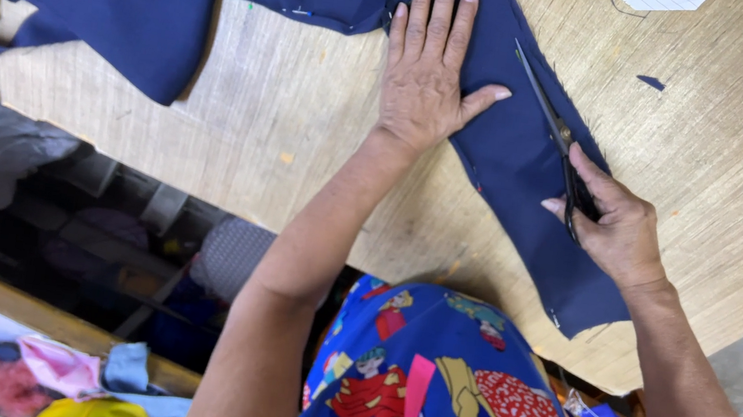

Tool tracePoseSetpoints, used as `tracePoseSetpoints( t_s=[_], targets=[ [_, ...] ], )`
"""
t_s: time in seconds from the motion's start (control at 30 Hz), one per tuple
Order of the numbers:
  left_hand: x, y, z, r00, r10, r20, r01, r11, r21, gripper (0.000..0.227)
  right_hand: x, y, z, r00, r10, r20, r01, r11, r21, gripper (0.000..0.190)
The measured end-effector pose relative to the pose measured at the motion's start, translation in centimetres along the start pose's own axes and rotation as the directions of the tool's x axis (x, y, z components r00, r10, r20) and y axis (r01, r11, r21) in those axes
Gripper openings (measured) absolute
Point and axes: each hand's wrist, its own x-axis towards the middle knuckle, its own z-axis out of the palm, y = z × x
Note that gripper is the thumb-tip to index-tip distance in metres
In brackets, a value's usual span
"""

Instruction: A person measures a piece of blue fabric with a pink tape, marks it with a yellow pencil, and then cuts it using scissors.

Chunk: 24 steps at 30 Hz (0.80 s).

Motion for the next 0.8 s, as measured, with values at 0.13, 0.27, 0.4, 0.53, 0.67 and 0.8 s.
tracePoseSetpoints(
  t_s=[0.13,0.27,0.4,0.53,0.67,0.8],
  targets=[
    [0.0,0.0,0.1,1.0,0.0,-0.026,-0.001,0.999,-0.039,0.102,0.8,-0.4,0.7,1.0,0.018,-0.021,-0.017,0.999,0.039,0.068],
    [0.0,-0.1,0.2,0.999,-0.008,-0.051,0.004,0.998,-0.07,0.103,2.5,-1.6,1.4,0.996,-0.058,-0.064,0.061,0.997,0.047,0.067],
    [0.1,-0.2,0.1,0.999,-0.007,-0.037,0.004,0.999,-0.054,0.102,2.9,-1.0,1.5,0.998,-0.029,-0.056,0.031,0.999,0.026,0.067],
    [0.1,-0.3,0.0,1.0,0.003,-0.016,-0.004,0.997,-0.078,0.101,2.9,-1.8,1.2,0.999,-0.041,-0.019,0.042,0.995,0.092,0.065],
    [0.1,-0.2,0.4,0.997,-0.005,-0.071,-0.004,0.993,-0.12,0.1,3.5,-2.0,1.9,0.998,-0.023,-0.05,0.027,0.996,0.082,0.068],
    [0.1,-0.1,0.4,0.998,-0.011,-0.061,0.004,0.994,-0.108,0.102,5.3,-2.9,2.5,0.992,-0.099,-0.078,0.106,0.989,0.102,0.068]
  ],
)
